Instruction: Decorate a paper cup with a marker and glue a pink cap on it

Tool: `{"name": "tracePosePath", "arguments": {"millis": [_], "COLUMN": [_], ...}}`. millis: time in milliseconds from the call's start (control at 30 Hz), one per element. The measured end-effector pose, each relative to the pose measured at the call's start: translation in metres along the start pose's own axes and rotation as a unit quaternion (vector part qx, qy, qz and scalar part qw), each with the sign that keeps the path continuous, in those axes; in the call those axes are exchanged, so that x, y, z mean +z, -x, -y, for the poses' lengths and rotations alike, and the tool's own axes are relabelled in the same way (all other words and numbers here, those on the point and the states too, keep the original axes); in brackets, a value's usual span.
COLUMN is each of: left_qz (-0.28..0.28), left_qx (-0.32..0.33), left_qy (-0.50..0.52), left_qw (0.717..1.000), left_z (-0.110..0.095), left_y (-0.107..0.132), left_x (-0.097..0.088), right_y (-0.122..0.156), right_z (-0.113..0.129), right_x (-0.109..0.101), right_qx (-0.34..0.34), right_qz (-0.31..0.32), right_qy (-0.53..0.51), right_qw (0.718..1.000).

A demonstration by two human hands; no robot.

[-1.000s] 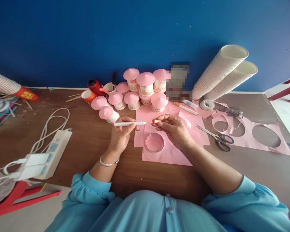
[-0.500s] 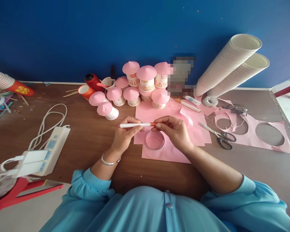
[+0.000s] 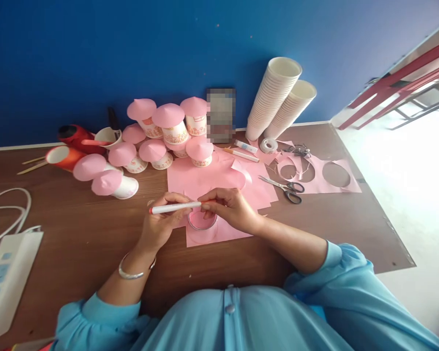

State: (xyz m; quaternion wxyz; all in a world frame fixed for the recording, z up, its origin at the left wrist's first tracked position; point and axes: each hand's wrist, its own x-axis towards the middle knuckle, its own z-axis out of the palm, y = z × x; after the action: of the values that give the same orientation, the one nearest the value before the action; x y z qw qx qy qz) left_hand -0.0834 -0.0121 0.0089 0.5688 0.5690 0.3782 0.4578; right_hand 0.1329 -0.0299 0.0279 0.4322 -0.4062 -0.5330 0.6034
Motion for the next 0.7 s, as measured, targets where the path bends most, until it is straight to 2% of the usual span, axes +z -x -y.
{"name": "tracePosePath", "arguments": {"millis": [67,100,167,233,300,367,467,533,600,700], "left_qz": [0.027,0.032,0.027,0.027,0.046,0.075,0.127,0.168,0.201,0.225], "left_qx": [-0.011,-0.006,0.024,0.059,0.082,0.09,0.092,0.084,0.083,0.087], "left_qy": [-0.013,-0.03,-0.105,-0.2,-0.254,-0.281,-0.337,-0.383,-0.41,-0.422], "left_qw": [0.999,0.999,0.994,0.978,0.963,0.952,0.928,0.904,0.886,0.874], "left_z": [-0.001,-0.002,-0.002,-0.003,-0.003,-0.005,-0.01,-0.013,-0.014,-0.01], "left_y": [0.0,-0.001,-0.004,-0.007,-0.01,-0.01,-0.007,-0.002,0.003,0.006], "left_x": [0.002,0.001,-0.004,-0.012,-0.019,-0.023,-0.021,-0.015,-0.009,0.001], "right_y": [0.01,0.015,0.025,0.034,0.042,0.048,0.055,0.059,0.063,0.069], "right_z": [0.004,0.006,0.007,0.001,-0.008,-0.018,-0.026,-0.026,-0.023,-0.02], "right_x": [-0.024,-0.041,-0.081,-0.122,-0.158,-0.181,-0.188,-0.179,-0.165,-0.144], "right_qx": [-0.049,-0.072,-0.094,-0.075,-0.039,-0.023,-0.088,-0.104,-0.131,-0.15], "right_qz": [-0.032,-0.078,-0.194,-0.286,-0.324,-0.312,-0.25,-0.243,-0.227,-0.185], "right_qy": [0.113,0.197,0.36,0.463,0.52,0.581,0.674,0.682,0.706,0.72], "right_qw": [0.992,0.975,0.908,0.835,0.789,0.751,0.69,0.682,0.658,0.651]}}
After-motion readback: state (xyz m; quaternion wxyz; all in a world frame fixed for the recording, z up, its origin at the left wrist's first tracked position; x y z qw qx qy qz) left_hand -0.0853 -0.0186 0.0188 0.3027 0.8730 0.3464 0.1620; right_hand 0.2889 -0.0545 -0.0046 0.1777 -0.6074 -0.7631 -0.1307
